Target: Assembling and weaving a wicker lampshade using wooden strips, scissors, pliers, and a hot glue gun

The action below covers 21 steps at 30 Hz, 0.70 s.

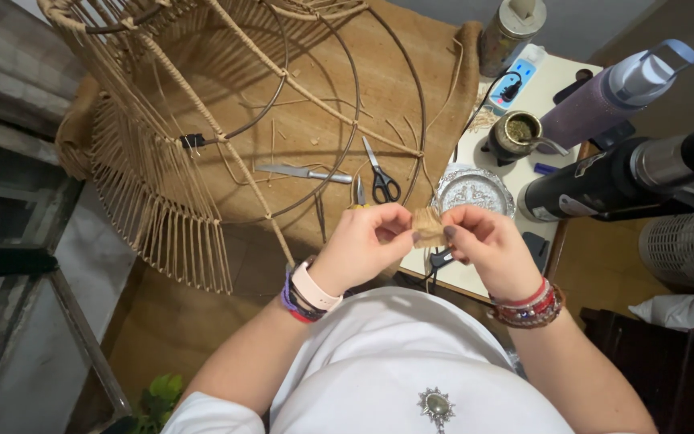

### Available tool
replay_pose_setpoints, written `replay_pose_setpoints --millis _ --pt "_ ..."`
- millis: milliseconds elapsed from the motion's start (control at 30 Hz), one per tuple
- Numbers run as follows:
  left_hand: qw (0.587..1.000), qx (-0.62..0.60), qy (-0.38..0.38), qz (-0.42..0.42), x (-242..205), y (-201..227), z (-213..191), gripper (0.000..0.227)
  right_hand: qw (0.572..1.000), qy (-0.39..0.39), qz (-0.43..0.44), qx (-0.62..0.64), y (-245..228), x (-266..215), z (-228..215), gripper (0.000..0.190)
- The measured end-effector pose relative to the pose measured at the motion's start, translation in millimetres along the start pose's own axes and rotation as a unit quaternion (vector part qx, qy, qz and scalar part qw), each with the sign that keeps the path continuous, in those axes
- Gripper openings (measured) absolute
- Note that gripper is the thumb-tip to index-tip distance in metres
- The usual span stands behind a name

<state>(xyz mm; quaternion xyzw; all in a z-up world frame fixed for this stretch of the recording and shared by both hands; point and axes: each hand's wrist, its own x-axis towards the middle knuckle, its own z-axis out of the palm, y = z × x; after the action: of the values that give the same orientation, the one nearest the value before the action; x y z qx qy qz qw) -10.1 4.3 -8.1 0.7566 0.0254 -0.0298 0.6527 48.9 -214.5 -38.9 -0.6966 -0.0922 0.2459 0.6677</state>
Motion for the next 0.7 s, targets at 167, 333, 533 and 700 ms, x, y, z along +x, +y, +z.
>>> replay_pose_setpoints --millis 167,333,533,700 --pt "1.000 -0.018 -0.004 -0.012 6 -12 2 0.003 0.999 0.014 -0.011 0.031 -8 3 8 0.009" --pt "0.999 -0.037 0.020 0.034 2 -9 18 0.005 0.997 -0.009 -0.067 0.027 -20 1 22 0.023" --pt "0.996 0.025 0.004 0.088 1 -12 8 0.009 0.997 0.040 -0.062 0.024 3 5 9 0.011" --pt "0.996 0.056 -0.031 0.054 -4 -11 -7 0.014 0.998 0.033 -0.037 0.040 -5 -2 17 0.006"
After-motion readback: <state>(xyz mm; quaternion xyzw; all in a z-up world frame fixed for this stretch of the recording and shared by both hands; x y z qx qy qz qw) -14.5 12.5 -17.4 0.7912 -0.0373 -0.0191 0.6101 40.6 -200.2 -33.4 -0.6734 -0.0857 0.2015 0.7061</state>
